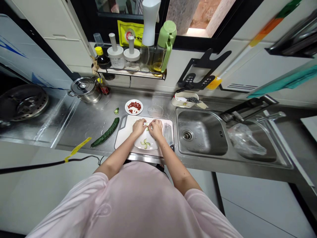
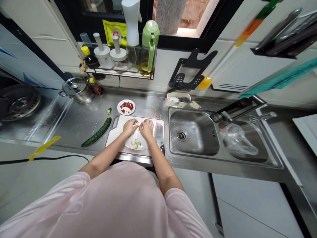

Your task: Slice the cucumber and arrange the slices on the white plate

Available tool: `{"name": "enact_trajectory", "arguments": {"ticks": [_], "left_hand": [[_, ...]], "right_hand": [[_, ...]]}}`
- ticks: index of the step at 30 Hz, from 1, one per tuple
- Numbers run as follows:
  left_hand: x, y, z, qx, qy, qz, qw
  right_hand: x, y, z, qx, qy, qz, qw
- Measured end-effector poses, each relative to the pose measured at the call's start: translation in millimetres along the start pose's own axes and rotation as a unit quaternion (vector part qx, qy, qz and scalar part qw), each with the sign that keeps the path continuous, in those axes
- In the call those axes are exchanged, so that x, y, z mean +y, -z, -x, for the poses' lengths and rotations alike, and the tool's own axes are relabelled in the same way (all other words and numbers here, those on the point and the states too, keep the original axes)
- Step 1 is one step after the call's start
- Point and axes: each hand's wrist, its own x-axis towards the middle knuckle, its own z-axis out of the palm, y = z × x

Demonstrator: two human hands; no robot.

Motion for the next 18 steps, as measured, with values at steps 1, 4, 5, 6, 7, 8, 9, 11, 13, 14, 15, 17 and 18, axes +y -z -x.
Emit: {"name": "enact_trajectory", "arguments": {"ticks": [1,4,5,6,7,8,9,11,13,14,15,17,18], "left_hand": [[0.3,0.2,0.0,-0.003,0.004,-0.001,1.000],[0.1,-0.2,-0.3,-0.008,0.006,-0.002,1.000],[-0.3,-0.7,-0.5,-0.005,0.003,-0.003,1.000],[-0.9,-1.2,-0.8,-0.002,-0.002,-0.004,1.000],[-1.5,-1.8,-1.0,0.002,-0.006,-0.004,1.000],[-2.0,-2.4,-1.1,0.006,-0.010,-0.005,1.000],[-2.6,-2.9,-1.3,0.009,-0.013,-0.005,1.000],[-3.3,-3.5,-1.4,0.013,-0.016,-0.005,1.000],[-3.6,-3.5,-1.5,0.012,-0.014,-0.002,1.000],[-3.6,-3.3,-1.5,0.011,-0.013,-0.001,1.000],[-3.6,-3.0,-1.5,0.010,-0.011,0.002,1.000],[-3.3,-2.3,-1.4,0.008,-0.009,0.006,1.000],[-3.1,-2.0,-1.4,0.007,-0.007,0.007,1.000]], "right_hand": [[0.6,-0.2,-0.1,0.002,0.000,0.001,1.000],[2.0,-1.5,-0.5,0.000,0.002,0.006,1.000],[2.5,-2.2,-0.6,-0.001,0.003,0.007,1.000],[2.9,-2.9,-0.6,-0.001,0.005,0.008,1.000],[3.2,-3.6,-0.7,0.000,0.006,0.009,1.000],[3.6,-4.3,-0.7,0.001,0.007,0.009,1.000],[3.9,-4.9,-0.7,0.002,0.008,0.009,1.000],[4.4,-5.7,-0.6,0.006,0.010,0.009,1.000],[4.7,-6.0,-0.5,0.008,0.010,0.006,1.000],[4.7,-5.8,-0.4,0.010,0.009,0.004,1.000],[4.7,-5.5,-0.3,0.011,0.008,0.002,1.000],[4.5,-4.5,-0.2,0.012,0.007,-0.001,1.000],[4.3,-3.8,-0.2,0.013,0.006,-0.002,1.000]]}}
